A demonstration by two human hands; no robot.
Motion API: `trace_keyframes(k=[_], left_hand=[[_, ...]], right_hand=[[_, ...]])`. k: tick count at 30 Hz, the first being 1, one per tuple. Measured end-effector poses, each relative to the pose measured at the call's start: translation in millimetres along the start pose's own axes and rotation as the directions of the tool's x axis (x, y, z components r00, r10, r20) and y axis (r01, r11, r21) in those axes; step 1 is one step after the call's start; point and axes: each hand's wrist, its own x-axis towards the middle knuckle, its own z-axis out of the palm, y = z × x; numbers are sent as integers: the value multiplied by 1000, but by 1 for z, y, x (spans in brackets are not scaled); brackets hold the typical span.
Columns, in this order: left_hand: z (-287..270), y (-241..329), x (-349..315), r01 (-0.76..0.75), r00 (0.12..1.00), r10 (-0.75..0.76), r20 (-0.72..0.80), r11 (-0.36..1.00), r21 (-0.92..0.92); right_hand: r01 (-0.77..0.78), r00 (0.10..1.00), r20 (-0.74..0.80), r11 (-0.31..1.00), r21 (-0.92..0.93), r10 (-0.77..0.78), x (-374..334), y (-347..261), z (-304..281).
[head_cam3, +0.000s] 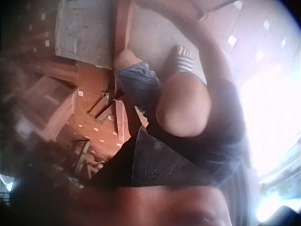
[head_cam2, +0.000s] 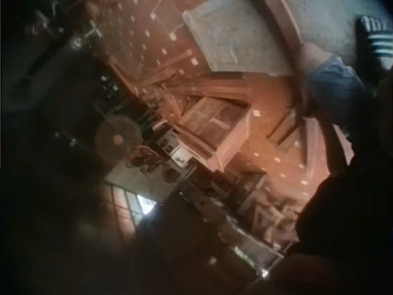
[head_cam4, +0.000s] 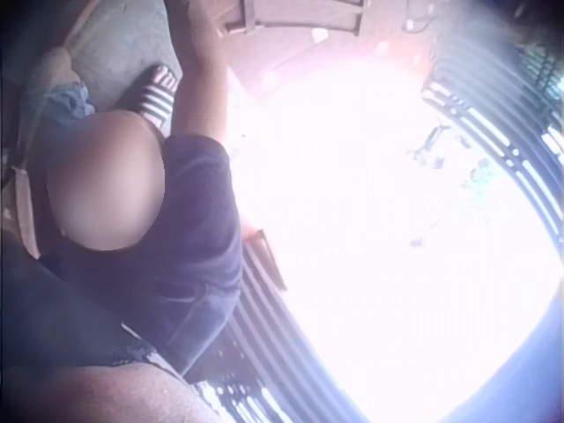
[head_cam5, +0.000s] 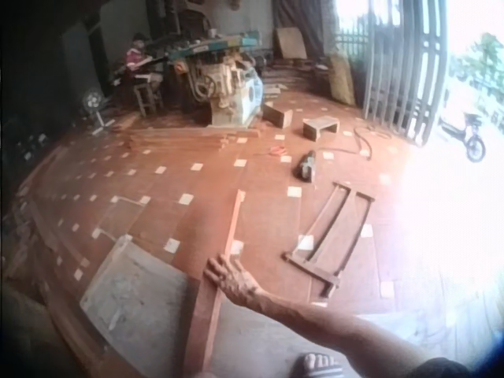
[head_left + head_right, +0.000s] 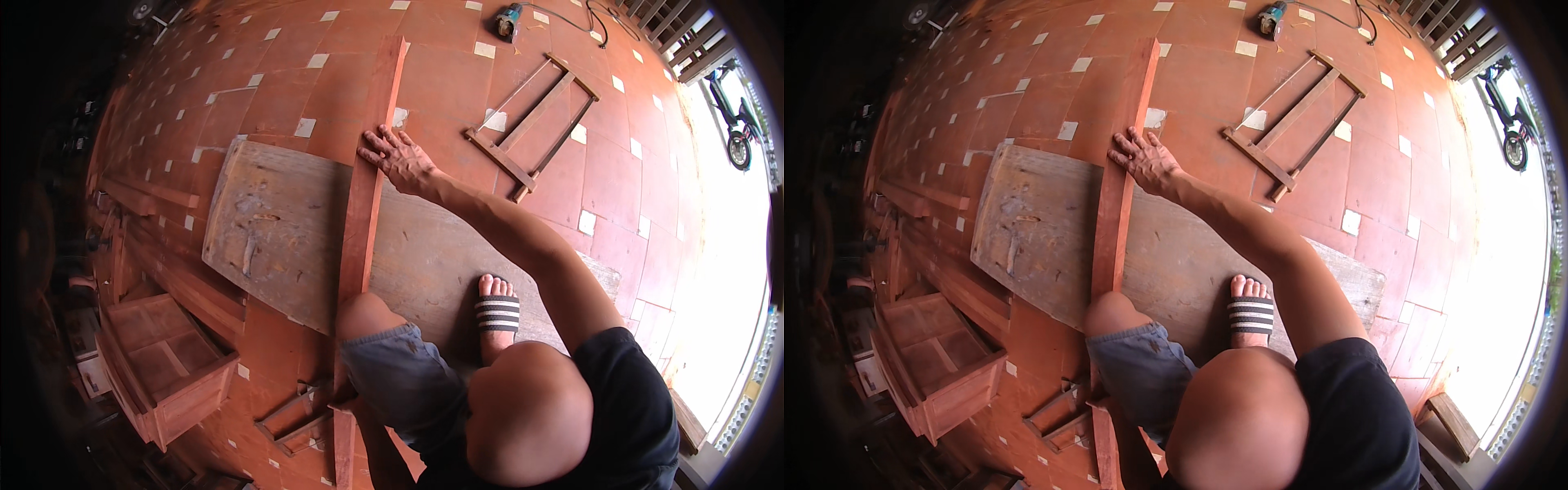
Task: The person uses a hand saw to cut a long wooden plank into smaller pieces. They repeatedly position the plank, saw through it, and set the cut pieces aside on the floor.
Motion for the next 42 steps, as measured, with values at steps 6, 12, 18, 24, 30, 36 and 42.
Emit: trace_keyframes(k=[6,12,18,24,30,36,42], left_hand=[[-4,-5,-4,35,999,-34,-10,986,164],[-4,37,-35,267,954,-270,-128,575,774],[196,115,-144,-335,928,-208,310,-95,938],[469,27,-209,-901,396,-112,912,-241,361],[659,-144,-230,-844,177,-102,979,-527,98],[722,-215,-171,-918,43,-88,995,-397,4],[712,-214,-147,-937,-49,-29,998,-346,-56]], right_hand=[[-22,979,-197,989,147,51,-26,30,-7],[-431,864,-111,834,344,492,-107,120,33],[-767,641,171,620,163,748,-201,214,127],[-740,661,340,656,148,669,-204,201,150],[-633,774,58,764,129,631,-194,215,187],[-688,725,160,692,219,670,-199,219,182],[-760,648,227,601,247,727,-235,216,132]])
